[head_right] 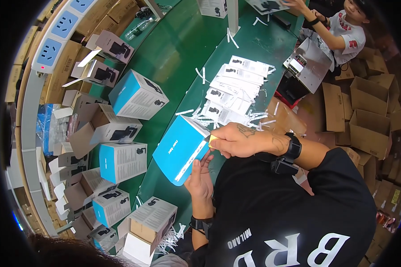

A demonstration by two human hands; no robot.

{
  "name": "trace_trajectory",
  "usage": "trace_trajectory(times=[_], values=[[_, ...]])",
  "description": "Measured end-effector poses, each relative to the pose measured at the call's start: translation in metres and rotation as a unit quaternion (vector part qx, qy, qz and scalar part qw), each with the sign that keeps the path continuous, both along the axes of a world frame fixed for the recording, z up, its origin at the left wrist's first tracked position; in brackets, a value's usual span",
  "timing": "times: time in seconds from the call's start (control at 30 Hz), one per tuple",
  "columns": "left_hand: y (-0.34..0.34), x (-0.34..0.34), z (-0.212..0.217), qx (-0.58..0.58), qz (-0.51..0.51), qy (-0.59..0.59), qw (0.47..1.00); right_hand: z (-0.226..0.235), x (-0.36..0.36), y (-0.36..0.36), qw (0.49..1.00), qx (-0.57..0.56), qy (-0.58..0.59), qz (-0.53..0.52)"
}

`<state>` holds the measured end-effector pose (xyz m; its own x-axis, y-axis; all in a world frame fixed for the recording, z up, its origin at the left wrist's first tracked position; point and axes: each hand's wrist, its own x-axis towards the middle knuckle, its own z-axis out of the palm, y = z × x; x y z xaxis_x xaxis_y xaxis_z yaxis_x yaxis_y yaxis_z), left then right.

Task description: The person opens a white box, inserts a manual and a small white box, and applies tape to the seams using a yellow dispenser. They then pick up a blue box, apply tape to its edges, and place it into a larger white box.

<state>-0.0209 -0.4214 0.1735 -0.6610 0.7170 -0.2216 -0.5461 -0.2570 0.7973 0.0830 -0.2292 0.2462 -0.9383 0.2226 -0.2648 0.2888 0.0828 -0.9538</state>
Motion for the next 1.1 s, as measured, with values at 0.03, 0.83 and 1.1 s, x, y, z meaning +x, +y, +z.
trace_trajectory(times=[0.03, 0.83, 1.1], values=[[-0.001, -0.001, 0.000, 0.000, -0.002, 0.003, 1.000, 0.001, 0.000, -0.001, 1.000, -0.001, -0.002, 0.000], [-0.012, -0.004, 0.005, 0.016, -0.015, -0.015, 1.000, -0.001, 0.002, -0.039, 0.967, 0.240, 0.078, 0.039], [-0.013, -0.002, 0.011, 0.001, -0.019, -0.011, 1.000, 0.006, 0.007, -0.029, 0.938, 0.292, 0.156, -0.107]])
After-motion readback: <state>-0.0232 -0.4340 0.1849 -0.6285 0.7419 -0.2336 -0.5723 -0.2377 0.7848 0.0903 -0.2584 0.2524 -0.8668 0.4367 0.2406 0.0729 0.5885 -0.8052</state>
